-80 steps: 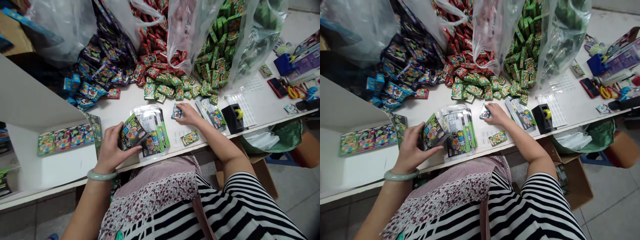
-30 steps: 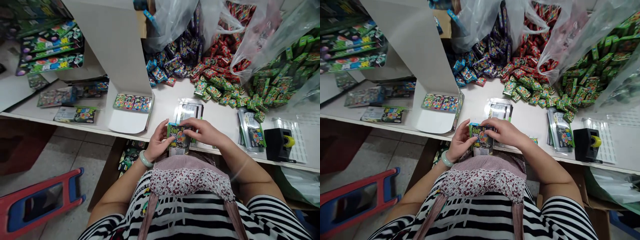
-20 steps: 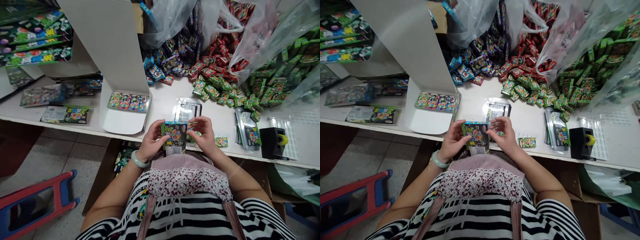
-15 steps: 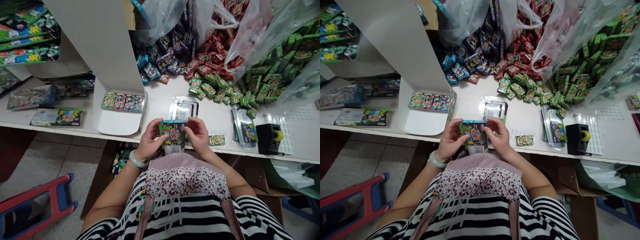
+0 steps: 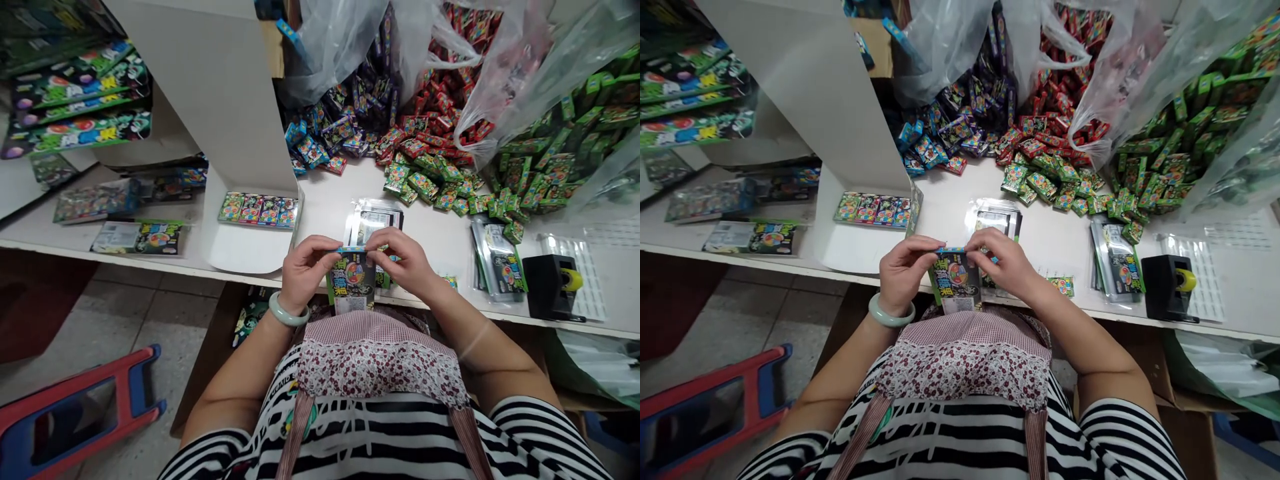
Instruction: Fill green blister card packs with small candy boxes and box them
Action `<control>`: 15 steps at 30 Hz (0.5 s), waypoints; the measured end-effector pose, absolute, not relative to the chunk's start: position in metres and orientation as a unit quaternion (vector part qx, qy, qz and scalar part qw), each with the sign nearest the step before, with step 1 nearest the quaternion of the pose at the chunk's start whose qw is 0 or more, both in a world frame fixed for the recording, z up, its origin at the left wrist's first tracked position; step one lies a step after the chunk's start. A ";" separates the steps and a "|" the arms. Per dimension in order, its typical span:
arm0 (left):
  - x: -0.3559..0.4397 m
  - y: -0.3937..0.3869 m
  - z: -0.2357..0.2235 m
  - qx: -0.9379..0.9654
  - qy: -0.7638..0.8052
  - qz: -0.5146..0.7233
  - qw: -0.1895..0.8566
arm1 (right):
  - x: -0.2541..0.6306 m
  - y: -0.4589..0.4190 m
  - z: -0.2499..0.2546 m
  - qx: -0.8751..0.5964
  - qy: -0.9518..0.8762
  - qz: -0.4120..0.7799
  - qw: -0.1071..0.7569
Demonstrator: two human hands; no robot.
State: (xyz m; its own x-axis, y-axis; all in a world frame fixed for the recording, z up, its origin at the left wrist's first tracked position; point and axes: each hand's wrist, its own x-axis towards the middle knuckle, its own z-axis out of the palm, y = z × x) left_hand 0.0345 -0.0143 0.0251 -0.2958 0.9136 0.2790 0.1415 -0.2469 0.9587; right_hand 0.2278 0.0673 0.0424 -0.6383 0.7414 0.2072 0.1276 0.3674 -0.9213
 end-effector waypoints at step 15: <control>0.018 -0.013 0.041 0.514 0.482 0.579 0.409 | 0.216 0.074 0.076 -0.274 -0.745 0.569 0.213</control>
State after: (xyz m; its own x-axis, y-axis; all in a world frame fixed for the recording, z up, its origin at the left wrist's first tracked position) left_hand 0.0183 -0.0131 0.0412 -0.1358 0.9700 0.2015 0.0212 -0.2005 0.9795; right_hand 0.2163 0.0737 0.0757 -0.7597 0.6503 0.0056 0.1658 0.2020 -0.9652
